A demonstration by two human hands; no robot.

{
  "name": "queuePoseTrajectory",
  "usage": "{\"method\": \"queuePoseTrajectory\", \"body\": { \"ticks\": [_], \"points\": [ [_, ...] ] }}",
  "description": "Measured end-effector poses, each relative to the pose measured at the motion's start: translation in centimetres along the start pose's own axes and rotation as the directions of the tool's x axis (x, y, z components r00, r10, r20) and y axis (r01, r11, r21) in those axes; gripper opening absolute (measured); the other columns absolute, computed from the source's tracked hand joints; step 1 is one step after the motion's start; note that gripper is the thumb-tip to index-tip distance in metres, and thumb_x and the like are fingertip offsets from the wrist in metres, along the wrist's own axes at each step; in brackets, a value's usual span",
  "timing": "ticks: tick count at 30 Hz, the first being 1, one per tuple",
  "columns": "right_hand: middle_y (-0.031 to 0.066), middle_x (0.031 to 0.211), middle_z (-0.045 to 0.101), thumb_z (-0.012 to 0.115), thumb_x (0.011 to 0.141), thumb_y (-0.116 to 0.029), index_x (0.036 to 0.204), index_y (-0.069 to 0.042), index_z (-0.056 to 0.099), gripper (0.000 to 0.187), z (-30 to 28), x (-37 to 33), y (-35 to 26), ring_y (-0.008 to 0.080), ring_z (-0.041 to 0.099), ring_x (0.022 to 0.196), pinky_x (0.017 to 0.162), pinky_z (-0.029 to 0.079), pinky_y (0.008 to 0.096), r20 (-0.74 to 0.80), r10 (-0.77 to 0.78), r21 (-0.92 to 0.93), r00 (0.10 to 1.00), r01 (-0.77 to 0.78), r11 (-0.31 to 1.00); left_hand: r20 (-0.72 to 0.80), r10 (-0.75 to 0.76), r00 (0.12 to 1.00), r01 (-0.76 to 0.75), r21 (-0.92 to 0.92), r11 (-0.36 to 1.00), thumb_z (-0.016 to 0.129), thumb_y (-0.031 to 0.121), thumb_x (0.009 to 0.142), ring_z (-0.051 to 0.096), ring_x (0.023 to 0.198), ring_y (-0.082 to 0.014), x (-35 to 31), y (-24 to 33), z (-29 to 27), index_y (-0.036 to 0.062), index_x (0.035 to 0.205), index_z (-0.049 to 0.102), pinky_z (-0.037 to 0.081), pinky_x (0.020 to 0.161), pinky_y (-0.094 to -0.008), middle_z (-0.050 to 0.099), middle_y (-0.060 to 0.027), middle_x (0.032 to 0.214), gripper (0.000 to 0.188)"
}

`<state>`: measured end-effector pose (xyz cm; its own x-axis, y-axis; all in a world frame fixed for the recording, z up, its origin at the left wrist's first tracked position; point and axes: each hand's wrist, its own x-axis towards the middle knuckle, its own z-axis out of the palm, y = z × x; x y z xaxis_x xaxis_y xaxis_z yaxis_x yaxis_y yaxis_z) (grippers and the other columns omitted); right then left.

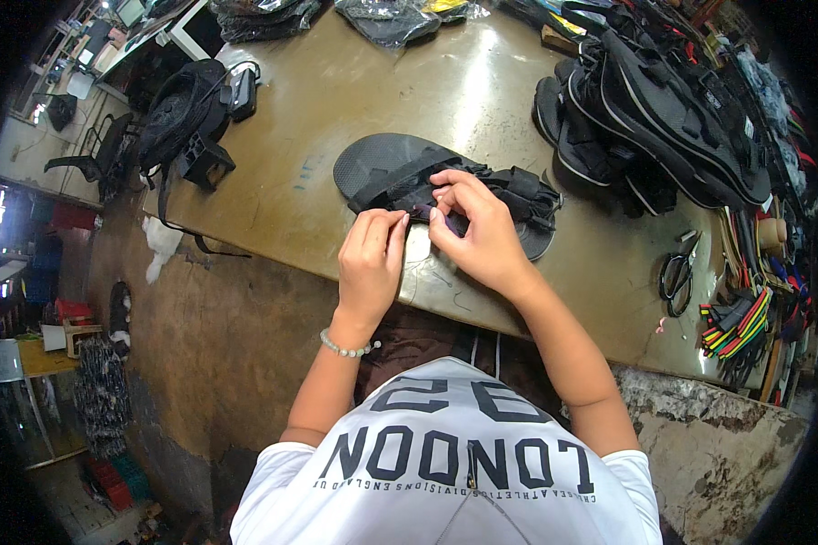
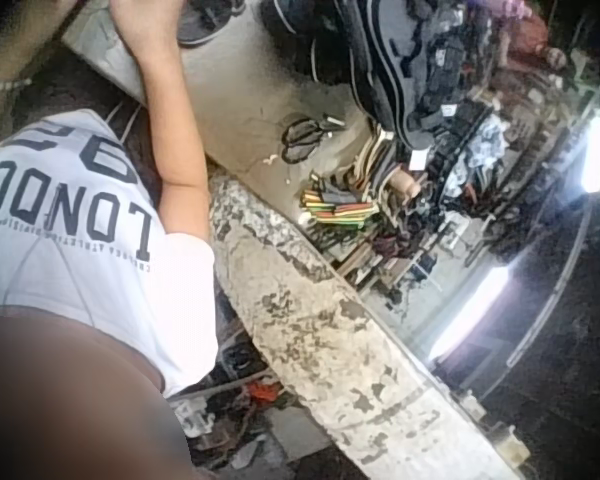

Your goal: The person assembles black sandals by threading straps through buckles and securing them. They handle multiple sandals one at a time, adjusting and tightening the straps, then placing finished units into a pile on the table.

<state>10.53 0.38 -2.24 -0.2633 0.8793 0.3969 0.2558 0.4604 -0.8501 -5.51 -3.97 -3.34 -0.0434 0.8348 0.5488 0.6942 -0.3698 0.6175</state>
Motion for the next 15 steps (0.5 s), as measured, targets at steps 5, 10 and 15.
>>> {"method": "queuePoseTrajectory", "body": {
  "ticks": [5,10,15],
  "points": [
    [0.0221,0.112,0.057,0.066,0.077,-0.007,0.08,0.003,0.055,0.015,0.25,-0.27,-0.29,0.0373,0.06,0.1,0.087,0.048,0.0391,0.014,-0.016,-0.074,1.0,0.017,0.997,0.025,-0.043,0.999,0.043,-0.017,0.999,0.059,0.0,0.088,0.062,0.08,-0.0332,-0.24,-0.06,-0.17,-0.0023,0.094,0.06,0.05,0.071,-0.0388,0.061,-0.0158,0.09,0.006],
    [0.022,0.112,0.057,0.066,0.077,-0.007,0.08,0.002,0.056,0.014,0.21,-0.3,-0.52,0.0372,0.059,0.101,0.088,0.048,0.0403,0.034,-0.103,-0.216,0.994,0.108,0.97,0.024,-0.047,0.999,0.049,-0.063,0.997,0.059,0.0,0.089,0.062,0.079,-0.0325,-0.14,-0.42,-0.15,-0.003,0.094,0.06,0.05,0.07,-0.038,0.062,-0.0159,0.088,0.006],
    [0.0181,0.114,0.059,0.066,0.08,-0.005,0.083,0.003,0.056,0.013,-0.2,0.06,-0.12,0.0265,0.063,0.097,0.085,0.051,0.0339,0.037,0.038,-0.022,0.999,-0.037,0.999,0.072,-0.223,0.972,0.234,-0.23,0.945,0.06,-0.001,0.088,0.062,0.072,-0.0239,-0.34,-0.18,-0.7,-0.0035,0.092,0.061,0.05,0.065,-0.0333,0.062,-0.0136,0.085,0.005]
  ]
}}
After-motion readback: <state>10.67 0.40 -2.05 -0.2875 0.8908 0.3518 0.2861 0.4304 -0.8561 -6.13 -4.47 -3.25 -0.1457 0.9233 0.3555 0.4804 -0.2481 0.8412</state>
